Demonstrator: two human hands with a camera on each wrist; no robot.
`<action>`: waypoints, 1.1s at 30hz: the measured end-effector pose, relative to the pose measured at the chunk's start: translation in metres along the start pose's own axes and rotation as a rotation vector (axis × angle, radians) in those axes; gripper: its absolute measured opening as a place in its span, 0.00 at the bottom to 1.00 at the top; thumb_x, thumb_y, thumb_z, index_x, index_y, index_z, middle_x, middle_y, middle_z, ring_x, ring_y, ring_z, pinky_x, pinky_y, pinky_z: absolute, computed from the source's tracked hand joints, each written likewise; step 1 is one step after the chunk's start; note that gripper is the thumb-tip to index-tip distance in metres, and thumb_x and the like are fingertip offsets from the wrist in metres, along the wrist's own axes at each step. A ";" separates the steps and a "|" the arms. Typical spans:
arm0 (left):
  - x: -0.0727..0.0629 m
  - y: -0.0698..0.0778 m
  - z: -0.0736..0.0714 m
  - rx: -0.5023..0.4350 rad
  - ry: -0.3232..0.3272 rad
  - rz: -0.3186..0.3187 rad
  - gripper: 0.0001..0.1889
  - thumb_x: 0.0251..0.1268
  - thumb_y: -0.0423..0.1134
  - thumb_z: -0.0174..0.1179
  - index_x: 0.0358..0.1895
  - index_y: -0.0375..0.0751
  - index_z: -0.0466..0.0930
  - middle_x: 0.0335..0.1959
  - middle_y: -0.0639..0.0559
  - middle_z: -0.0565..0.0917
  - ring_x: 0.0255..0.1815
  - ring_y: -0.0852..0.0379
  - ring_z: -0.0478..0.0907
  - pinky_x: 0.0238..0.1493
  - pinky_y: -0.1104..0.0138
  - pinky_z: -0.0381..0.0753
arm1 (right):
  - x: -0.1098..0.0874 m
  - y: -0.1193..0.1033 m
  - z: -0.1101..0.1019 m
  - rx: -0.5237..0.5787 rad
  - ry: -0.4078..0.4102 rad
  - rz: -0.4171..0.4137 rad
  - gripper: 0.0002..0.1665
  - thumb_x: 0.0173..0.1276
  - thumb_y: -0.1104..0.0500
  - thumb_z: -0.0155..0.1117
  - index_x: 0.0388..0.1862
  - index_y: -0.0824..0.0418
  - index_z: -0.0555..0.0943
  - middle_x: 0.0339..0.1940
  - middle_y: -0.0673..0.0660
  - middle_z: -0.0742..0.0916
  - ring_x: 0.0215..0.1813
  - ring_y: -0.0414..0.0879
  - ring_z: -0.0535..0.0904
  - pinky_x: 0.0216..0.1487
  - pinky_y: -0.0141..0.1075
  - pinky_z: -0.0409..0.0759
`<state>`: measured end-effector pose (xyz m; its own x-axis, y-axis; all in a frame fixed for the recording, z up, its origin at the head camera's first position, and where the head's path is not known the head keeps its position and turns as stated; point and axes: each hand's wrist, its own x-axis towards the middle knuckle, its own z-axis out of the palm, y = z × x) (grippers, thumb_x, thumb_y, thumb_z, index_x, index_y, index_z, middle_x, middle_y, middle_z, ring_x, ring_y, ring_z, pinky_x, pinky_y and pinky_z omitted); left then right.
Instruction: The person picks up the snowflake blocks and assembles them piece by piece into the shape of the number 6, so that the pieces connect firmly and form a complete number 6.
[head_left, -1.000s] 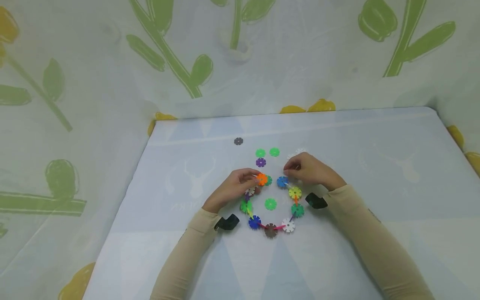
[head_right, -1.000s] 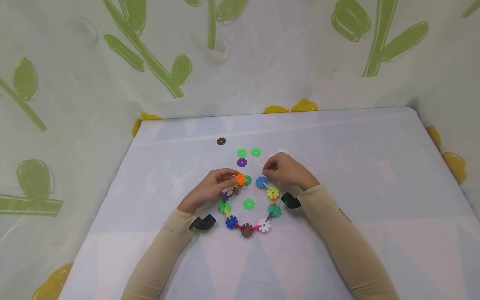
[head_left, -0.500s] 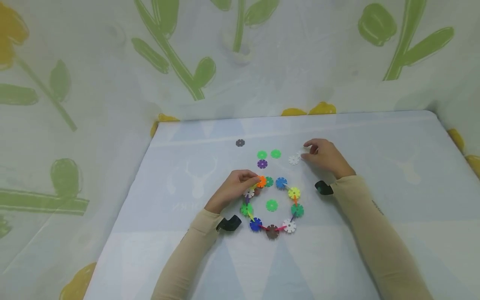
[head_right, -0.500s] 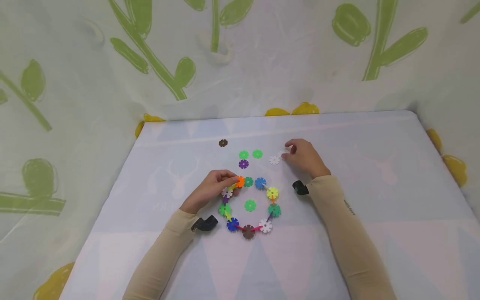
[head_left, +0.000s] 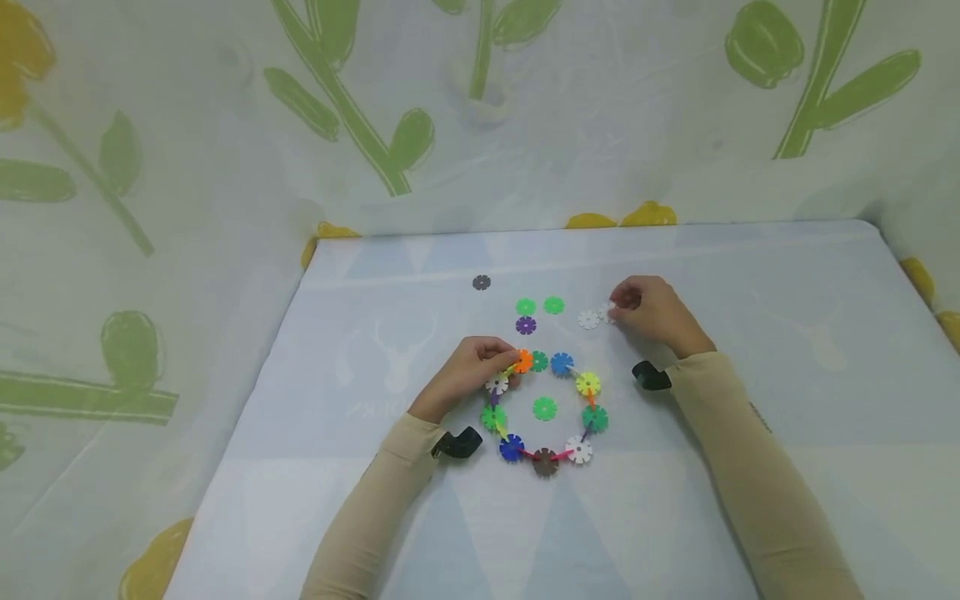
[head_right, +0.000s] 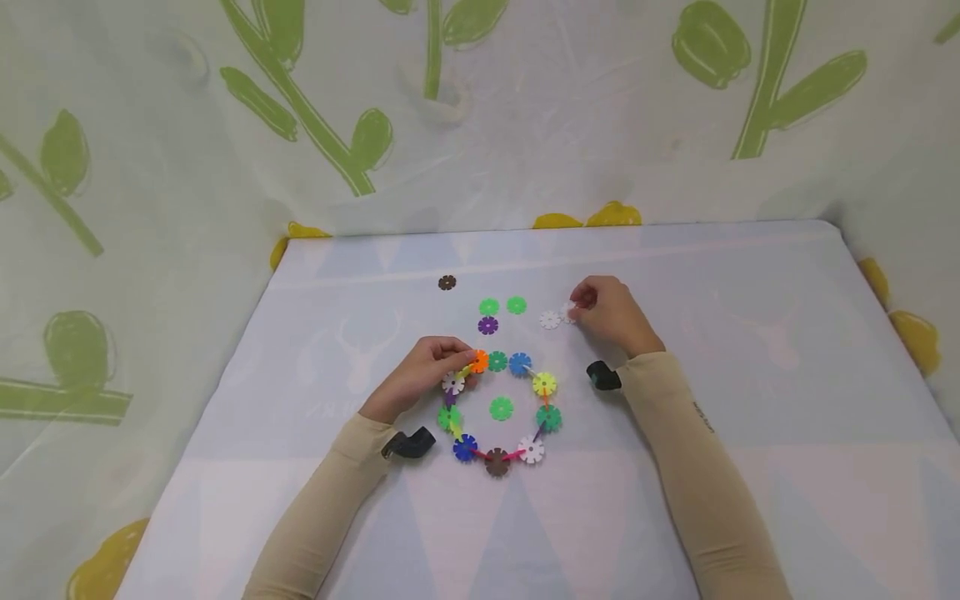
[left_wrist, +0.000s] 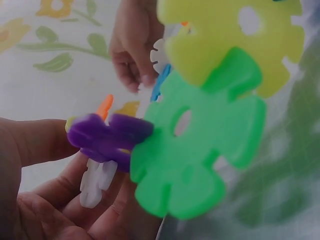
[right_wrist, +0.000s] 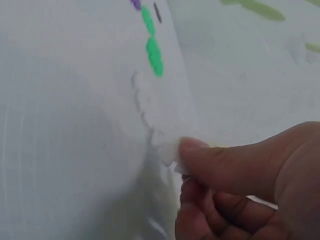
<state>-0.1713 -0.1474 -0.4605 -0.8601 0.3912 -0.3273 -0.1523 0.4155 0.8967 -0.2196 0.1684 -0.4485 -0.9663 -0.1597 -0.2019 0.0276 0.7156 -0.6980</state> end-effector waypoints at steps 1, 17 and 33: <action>0.000 0.000 0.000 -0.002 -0.002 0.001 0.14 0.76 0.45 0.61 0.50 0.38 0.87 0.34 0.48 0.91 0.40 0.58 0.83 0.59 0.63 0.77 | -0.001 -0.002 0.000 0.008 0.003 -0.020 0.17 0.74 0.60 0.65 0.58 0.66 0.82 0.50 0.65 0.85 0.48 0.56 0.76 0.49 0.41 0.78; 0.001 -0.002 -0.002 -0.004 -0.014 0.014 0.16 0.77 0.46 0.59 0.52 0.37 0.87 0.34 0.45 0.92 0.42 0.58 0.84 0.65 0.56 0.77 | -0.019 -0.049 0.036 0.141 -0.166 -0.391 0.07 0.71 0.61 0.71 0.44 0.62 0.90 0.40 0.55 0.92 0.40 0.45 0.84 0.49 0.36 0.86; 0.000 -0.003 -0.001 -0.033 -0.003 0.054 0.17 0.78 0.47 0.59 0.48 0.35 0.87 0.29 0.47 0.91 0.41 0.57 0.84 0.55 0.66 0.79 | -0.023 -0.053 0.053 0.108 -0.226 -0.419 0.03 0.68 0.59 0.74 0.37 0.57 0.92 0.36 0.50 0.92 0.37 0.45 0.80 0.42 0.35 0.83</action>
<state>-0.1712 -0.1498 -0.4624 -0.8662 0.4148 -0.2788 -0.1213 0.3668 0.9224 -0.1856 0.0980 -0.4430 -0.8205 -0.5712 -0.0239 -0.3143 0.4856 -0.8158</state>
